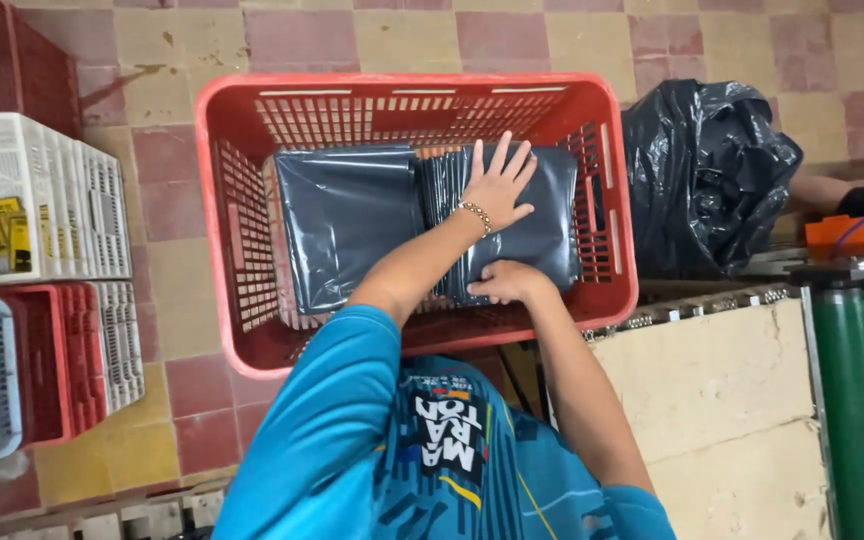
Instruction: The person collects plastic bags from a production machine, folds them, and stacks them into a red plastic basket.
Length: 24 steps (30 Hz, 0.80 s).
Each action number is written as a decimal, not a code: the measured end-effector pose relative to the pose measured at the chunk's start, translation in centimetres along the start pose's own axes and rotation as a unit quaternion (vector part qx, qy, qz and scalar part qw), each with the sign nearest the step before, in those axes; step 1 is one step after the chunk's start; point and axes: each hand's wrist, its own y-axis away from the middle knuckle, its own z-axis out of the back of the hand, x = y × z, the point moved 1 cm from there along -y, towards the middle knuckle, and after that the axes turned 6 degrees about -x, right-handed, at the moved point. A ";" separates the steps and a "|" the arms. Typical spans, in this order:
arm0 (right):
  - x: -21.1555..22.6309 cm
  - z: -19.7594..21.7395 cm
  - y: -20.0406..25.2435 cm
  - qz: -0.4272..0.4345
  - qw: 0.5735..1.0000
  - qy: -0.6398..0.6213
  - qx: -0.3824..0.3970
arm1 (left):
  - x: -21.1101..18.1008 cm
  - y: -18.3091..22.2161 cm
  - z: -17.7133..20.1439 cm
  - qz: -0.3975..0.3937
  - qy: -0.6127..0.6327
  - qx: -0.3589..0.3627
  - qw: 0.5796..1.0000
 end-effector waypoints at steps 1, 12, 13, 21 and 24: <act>0.1 0.2 -0.1 0.001 1.000 -0.003 0.002 | 0.3 -0.1 -0.3 0.000 -0.002 0.004 1.000; 0.6 0.5 0.0 0.028 1.000 -0.005 -0.002 | 2.7 -1.9 -3.4 0.011 0.078 0.029 0.996; -0.1 -0.1 -0.5 0.032 0.999 0.000 -0.002 | 3.5 -1.6 -3.3 0.016 0.078 0.025 0.997; 8.6 2.6 4.8 0.168 0.979 0.001 -0.118 | 15.9 6.9 3.7 0.033 0.029 -0.230 0.972; 12.0 0.0 3.3 0.331 0.910 0.046 -0.243 | 19.5 11.5 5.7 0.143 0.017 -0.092 0.985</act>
